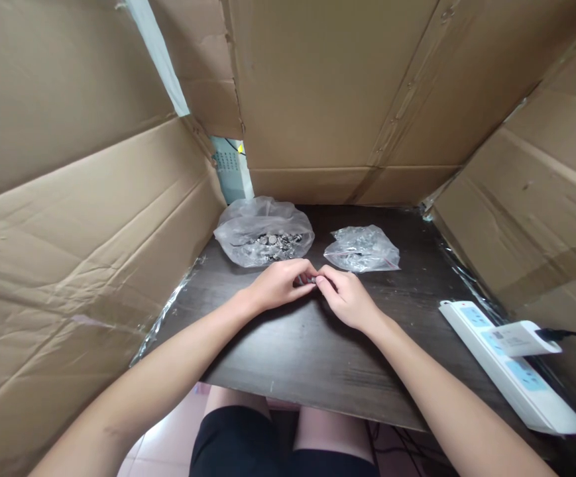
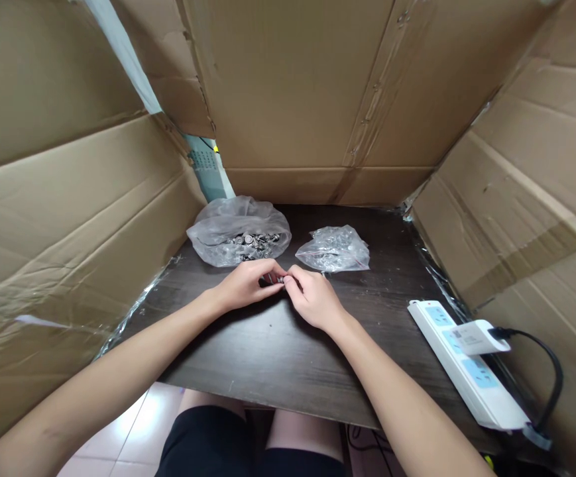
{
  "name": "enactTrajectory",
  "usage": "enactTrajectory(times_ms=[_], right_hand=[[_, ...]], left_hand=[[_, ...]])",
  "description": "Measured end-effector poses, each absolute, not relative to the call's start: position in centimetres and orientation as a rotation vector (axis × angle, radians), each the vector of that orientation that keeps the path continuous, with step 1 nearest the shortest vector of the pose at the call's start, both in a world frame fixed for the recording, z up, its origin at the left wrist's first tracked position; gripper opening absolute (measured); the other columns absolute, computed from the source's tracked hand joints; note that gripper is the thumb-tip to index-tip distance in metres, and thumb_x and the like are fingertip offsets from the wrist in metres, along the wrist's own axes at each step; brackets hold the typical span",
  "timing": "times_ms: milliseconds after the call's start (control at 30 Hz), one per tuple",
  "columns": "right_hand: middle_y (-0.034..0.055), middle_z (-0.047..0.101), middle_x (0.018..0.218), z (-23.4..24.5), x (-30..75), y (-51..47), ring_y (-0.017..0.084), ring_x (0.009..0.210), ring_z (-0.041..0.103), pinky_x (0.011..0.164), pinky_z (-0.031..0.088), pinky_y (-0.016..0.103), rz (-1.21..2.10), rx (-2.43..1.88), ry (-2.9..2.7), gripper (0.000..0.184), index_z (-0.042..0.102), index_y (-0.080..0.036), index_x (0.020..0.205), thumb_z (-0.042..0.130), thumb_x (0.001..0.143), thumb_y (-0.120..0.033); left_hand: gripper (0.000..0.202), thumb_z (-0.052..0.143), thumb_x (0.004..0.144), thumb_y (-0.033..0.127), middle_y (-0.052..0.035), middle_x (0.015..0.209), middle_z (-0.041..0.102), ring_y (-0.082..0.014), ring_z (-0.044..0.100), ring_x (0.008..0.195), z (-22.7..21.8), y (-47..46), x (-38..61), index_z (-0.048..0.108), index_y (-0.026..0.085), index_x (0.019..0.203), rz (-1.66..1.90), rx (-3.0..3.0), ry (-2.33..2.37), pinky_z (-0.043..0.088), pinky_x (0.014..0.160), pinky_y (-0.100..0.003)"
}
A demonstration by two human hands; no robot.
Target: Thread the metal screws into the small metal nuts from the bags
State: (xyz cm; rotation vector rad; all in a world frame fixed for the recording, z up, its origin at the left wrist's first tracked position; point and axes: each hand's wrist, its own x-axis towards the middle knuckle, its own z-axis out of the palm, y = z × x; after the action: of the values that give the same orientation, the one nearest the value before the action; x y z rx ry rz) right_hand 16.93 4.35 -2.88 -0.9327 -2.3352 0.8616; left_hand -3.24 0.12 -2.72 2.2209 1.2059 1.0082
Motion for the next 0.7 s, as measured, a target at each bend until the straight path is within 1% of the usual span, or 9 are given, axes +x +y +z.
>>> enactTrajectory(times_ms=[200,567,700], right_hand=[[0.001,0.057,0.071,-2.86,16.9,4.33,0.015,0.065,0.051,0.065,0.033,0.028,0.854,-0.942,-2.339,0.029,0.049,-0.02,0.076,0.041,0.1,-0.035],[0.0009,0.058,0.071,-2.88,16.92,4.3,0.015,0.064,0.051,0.064,0.033,0.028,0.842,-0.938,-2.335,0.028,0.049,-0.021,0.077,0.042,0.1,-0.034],[0.0008,0.058,0.071,-2.87,16.97,4.23,0.015,0.064,0.051,0.064,0.033,0.028,0.835,-0.92,-2.327,0.026,0.052,-0.02,0.079,0.042,0.1,-0.034]], left_hand=[[0.012,0.067,0.093,0.025,-0.0026,0.088,0.069,-0.0134,0.065,0.076,-2.75,0.09,-3.26,0.065,0.016,0.1,1.018,2.218,1.213,0.051,0.07,-0.024],[0.012,0.066,0.093,0.025,-0.0031,0.088,0.069,-0.0137,0.065,0.076,-2.66,0.07,-3.19,0.065,0.016,0.099,1.022,2.234,1.212,0.052,0.07,-0.024],[0.012,0.066,0.093,0.026,-0.0026,0.087,0.069,-0.0135,0.065,0.075,-2.75,0.07,-3.23,0.065,0.016,0.099,1.024,2.226,1.214,0.052,0.07,-0.024]])
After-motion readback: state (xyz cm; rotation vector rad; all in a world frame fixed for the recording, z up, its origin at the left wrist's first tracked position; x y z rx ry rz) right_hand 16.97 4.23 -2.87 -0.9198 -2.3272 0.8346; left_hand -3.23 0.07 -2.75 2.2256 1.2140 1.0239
